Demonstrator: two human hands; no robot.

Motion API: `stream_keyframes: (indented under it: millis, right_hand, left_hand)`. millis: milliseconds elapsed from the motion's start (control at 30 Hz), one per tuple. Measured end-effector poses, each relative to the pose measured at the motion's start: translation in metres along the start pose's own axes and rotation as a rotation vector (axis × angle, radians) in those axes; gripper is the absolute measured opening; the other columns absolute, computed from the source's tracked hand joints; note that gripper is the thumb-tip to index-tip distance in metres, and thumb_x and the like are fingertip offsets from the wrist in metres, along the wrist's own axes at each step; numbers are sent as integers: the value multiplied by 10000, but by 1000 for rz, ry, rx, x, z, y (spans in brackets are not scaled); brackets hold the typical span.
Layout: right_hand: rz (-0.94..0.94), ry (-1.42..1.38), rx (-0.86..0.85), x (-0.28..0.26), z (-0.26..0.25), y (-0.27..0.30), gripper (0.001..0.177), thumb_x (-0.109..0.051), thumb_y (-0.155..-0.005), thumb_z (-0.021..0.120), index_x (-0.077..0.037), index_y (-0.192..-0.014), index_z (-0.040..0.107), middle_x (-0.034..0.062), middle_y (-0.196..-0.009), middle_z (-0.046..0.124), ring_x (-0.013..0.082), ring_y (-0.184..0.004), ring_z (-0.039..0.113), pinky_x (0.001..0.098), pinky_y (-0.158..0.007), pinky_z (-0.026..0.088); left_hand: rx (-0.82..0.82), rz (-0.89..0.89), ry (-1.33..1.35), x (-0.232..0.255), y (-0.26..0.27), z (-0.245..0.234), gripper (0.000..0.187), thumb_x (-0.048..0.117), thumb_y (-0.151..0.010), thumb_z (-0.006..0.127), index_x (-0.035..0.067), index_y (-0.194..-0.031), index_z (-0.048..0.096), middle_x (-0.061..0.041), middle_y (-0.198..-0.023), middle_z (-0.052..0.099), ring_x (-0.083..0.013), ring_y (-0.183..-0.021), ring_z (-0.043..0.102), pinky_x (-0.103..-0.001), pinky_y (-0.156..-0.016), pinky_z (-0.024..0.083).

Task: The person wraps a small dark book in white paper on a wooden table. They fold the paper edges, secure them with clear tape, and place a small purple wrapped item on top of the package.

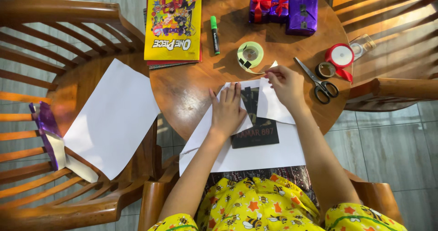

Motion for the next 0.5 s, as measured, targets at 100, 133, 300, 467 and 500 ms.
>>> stream_keyframes:
  millis: [100, 133, 300, 467, 500]
  right_hand:
    - [-111, 1, 27, 4, 3, 4, 146, -50, -971, 693, 31, -1084, 739, 88, -957, 786, 106, -862, 747, 247, -765, 597]
    - [-166, 15, 40, 3, 4, 4, 141, -33, -963, 701, 36, -1080, 737, 92, -975, 785, 111, -883, 748, 248, -790, 592]
    - [-289, 111, 143, -5, 12, -4, 119, 13, -912, 732, 6, -1031, 739, 112, -980, 739, 160, -836, 743, 273, -743, 587]
    - [-345, 161, 135, -20, 22, -37, 143, 18, -909, 726, -30, -1043, 743, 104, -941, 702, 196, -772, 714, 294, -682, 582]
    - [-382, 154, 131, -25, 24, -44, 150, 15, -910, 725, -33, -1051, 734, 102, -951, 697, 198, -780, 719, 300, -688, 584]
  left_hand:
    - [29, 16, 51, -1, -1, -7, 782, 306, -805, 668, -32, -1483, 476, -163, -1437, 499, -341, -1289, 472, -770, -1135, 146]
    - [30, -43, 105, -6, -5, -7, 654, 284, -832, 668, 25, -1419, 540, -127, -1372, 536, -316, -1273, 494, -761, -1160, 161]
    - [291, -161, 333, -26, -38, -14, 356, 152, -901, 657, 109, -1252, 695, -56, -1176, 644, -291, -1141, 567, -628, -1085, 351]
    - [433, -268, 510, -49, -86, -2, 291, 123, -887, 715, 94, -1176, 705, -43, -1002, 697, -289, -1014, 600, -473, -941, 451]
    - [459, -289, 537, -55, -95, 0, 283, 118, -895, 722, 88, -1175, 704, -52, -999, 701, -288, -991, 598, -451, -935, 465]
Point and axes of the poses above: each hand's wrist, its own y-axis away from the middle knuckle, its own z-axis out of the palm, x = y × z, the point moved 7 cm from there along -y, towards the middle knuckle
